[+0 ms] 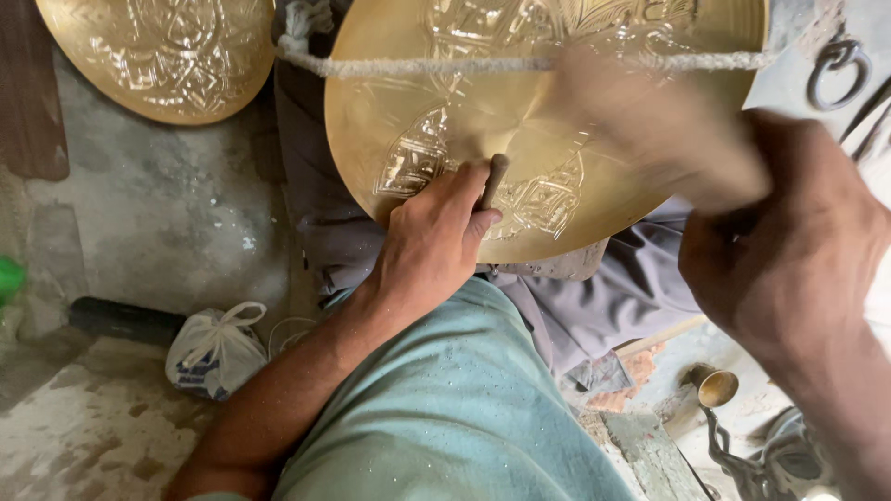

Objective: The person uses a hammer and a metal punch to engrave a decorative pattern into a brass plate. They repeatedly strike the punch to create raised designs on the plate's surface.

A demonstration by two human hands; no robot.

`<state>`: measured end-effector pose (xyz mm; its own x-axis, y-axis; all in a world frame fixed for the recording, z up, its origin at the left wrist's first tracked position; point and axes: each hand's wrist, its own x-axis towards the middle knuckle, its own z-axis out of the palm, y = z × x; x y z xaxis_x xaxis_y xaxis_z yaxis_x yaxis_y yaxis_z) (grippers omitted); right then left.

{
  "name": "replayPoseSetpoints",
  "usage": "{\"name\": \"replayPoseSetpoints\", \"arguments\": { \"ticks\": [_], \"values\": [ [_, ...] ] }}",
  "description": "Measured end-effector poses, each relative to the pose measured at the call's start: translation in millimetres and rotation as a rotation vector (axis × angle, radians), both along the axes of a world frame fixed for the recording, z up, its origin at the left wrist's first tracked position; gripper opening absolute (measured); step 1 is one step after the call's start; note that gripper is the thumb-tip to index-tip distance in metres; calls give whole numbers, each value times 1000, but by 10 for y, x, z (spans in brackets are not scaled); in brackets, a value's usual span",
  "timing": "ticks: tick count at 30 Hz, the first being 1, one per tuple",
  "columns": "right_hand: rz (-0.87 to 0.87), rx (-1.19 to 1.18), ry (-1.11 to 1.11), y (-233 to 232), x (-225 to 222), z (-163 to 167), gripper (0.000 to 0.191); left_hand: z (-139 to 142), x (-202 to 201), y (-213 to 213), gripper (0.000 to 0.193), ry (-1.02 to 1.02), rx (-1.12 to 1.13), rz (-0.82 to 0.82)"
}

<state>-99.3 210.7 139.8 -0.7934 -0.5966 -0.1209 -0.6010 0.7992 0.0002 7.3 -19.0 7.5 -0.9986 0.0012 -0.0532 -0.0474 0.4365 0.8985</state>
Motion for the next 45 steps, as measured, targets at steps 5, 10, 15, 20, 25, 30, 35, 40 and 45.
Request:
{"name": "replayPoseSetpoints", "arguments": {
  "ticks": [5, 10, 15, 20, 25, 30, 35, 40, 45],
  "values": [
    [-17, -37, -50, 24, 54, -44, 43, 1, 7, 1, 36, 7, -13, 2],
    [-1, -56, -43, -27, 47, -35, 43, -1, 9, 13, 44, 8, -60, 8],
    [-266, -109, -199, -100, 36, -20, 45, -22, 0, 11, 42, -67, -63, -19],
    [-271, -158, -198, -39, 66, -35, 47, -11, 18, 3, 45, -47, -42, -33],
    [-180, -241, -151, 57, 108, -114, 44, -4, 15, 1, 47, -56, -25, -45],
    [-84, 78, -124, 94, 106, -131, 42, -5, 23, 0, 51, -39, -61, -49],
    [-54, 43, -78, 19, 178, -78, 41, -29, 17, 4, 50, 8, -43, -48],
    [-39, 35, -46, 35, 246, -43, 40, -17, 25, -14, 46, 64, -44, -40],
    [-232, -162, -215, 169, 297, -144, 39, 17, 14, -15, 45, -99, -36, -52]
  ]
}}
